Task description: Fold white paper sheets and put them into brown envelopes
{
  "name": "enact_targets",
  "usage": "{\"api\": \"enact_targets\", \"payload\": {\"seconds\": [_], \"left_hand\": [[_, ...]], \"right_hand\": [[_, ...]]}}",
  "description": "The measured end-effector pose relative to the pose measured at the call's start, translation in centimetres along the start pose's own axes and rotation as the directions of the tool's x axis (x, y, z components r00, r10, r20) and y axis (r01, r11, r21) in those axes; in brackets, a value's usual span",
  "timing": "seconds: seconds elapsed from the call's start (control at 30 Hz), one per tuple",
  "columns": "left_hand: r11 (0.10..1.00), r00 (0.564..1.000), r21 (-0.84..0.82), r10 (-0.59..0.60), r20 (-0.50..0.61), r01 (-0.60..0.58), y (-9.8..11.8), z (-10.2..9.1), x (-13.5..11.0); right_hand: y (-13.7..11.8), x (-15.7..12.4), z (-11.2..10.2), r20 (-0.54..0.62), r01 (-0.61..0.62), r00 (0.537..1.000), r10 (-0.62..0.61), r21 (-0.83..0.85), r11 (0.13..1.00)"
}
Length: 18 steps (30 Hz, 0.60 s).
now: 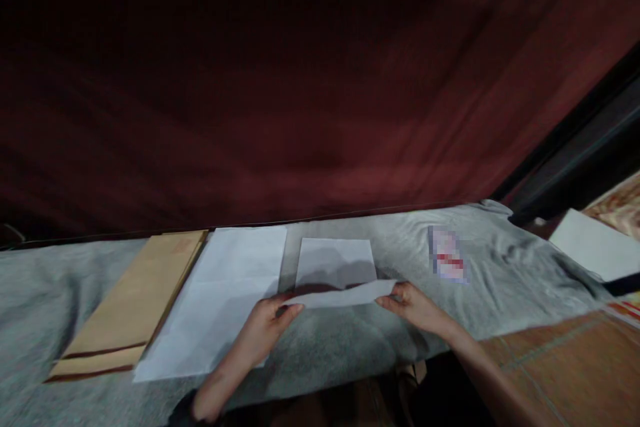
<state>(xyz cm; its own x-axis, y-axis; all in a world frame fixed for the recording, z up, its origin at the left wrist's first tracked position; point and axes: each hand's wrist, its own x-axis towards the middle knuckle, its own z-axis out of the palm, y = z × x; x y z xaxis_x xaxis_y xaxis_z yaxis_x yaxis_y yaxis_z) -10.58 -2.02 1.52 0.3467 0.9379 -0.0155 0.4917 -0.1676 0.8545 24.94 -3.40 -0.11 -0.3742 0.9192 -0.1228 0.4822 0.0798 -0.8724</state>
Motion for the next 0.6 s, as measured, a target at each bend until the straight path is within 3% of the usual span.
{"api": "enact_targets", "payload": {"seconds": [0.13, 0.27, 0.43, 0.6], "left_hand": [[0.979, 0.989, -0.199, -0.065, -0.129, 0.038, -0.5, 0.9, 1.6], [0.978, 0.979, -0.206, -0.064, -0.191, 0.024, -1.8, 1.9, 3.3], [0.993, 0.962, -0.058, -0.114, -0.247, 0.103, -2.9, 2.9, 4.6], [0.957, 0.94, 0.15, -0.202, -0.276, 0.25, -2.3, 3.4, 4.7]], "right_hand": [[0.4, 1.8, 0.5, -0.108, -0.064, 0.991, 0.084, 0.18, 0.981], [1.1, 3.3, 0.9, -0.204, -0.099, 0.969, 0.142, 0.209, 0.973], [1.5, 4.4, 1.0, -0.337, -0.151, 0.933, 0.13, -0.037, 0.988], [1.4, 4.6, 1.4, -0.376, -0.274, 0.916, 0.141, -0.327, 0.905]]}}
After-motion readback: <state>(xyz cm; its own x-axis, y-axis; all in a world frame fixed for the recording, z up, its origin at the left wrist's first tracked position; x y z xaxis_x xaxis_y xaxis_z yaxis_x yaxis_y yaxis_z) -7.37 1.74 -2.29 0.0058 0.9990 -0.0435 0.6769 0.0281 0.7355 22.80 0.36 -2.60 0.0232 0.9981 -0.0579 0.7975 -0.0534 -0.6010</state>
